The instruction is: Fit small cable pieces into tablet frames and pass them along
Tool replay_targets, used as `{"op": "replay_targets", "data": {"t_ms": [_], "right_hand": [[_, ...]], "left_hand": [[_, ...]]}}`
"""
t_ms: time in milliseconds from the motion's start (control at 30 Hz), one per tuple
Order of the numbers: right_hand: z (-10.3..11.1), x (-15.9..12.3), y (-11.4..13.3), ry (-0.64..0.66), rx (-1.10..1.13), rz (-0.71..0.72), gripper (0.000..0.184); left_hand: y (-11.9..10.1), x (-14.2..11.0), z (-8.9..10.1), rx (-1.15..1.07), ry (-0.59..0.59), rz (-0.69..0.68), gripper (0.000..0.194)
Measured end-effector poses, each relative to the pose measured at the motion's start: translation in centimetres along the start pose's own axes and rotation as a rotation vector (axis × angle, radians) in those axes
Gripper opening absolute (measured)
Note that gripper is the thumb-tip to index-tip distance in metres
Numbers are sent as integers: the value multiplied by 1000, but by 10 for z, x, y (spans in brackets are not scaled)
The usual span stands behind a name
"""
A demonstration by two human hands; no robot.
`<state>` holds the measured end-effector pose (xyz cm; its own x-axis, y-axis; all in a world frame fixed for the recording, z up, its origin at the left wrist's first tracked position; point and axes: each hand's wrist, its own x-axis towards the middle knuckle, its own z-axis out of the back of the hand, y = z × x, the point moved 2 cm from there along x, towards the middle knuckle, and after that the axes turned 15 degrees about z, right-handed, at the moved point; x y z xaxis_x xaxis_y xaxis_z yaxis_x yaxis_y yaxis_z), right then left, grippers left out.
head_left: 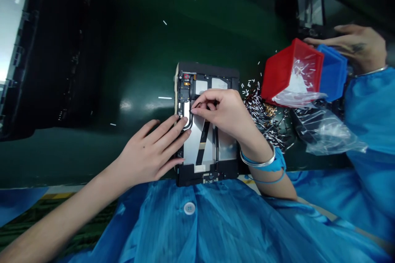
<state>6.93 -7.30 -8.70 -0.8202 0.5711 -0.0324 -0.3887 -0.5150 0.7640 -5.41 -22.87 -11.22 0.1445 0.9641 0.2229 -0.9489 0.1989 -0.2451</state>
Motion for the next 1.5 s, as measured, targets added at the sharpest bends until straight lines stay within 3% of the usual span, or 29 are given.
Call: {"op": "replay_targets", "data": {"t_ms": [567,700,833,1167,1267,1400,1500], "right_hand": [[-5,-5,3,-56,-129,57,6],[-5,-3,-2,-141,-63,28,4],[-5,0,-7,-146,-14,27,7],[-7,1,-2,-91,-179,85,10],[-5,-3,2,-148,-243,91,10],[6,-32,6,-322,-244,73,15],[17,-70,-3,-496,-224,31,15]], "left_hand": [[3,10,5,-71,42,-83,46],[3,14,7,-91,40,-90,44],[2,16,8,-99,33,-77,42],[3,20,8,-66,19,-62,42],[5,27,7,-21,-11,-22,43],[-22,22,1,-12,-49,57,49],[-62,3,-12,-91,14,-110,47]]}}
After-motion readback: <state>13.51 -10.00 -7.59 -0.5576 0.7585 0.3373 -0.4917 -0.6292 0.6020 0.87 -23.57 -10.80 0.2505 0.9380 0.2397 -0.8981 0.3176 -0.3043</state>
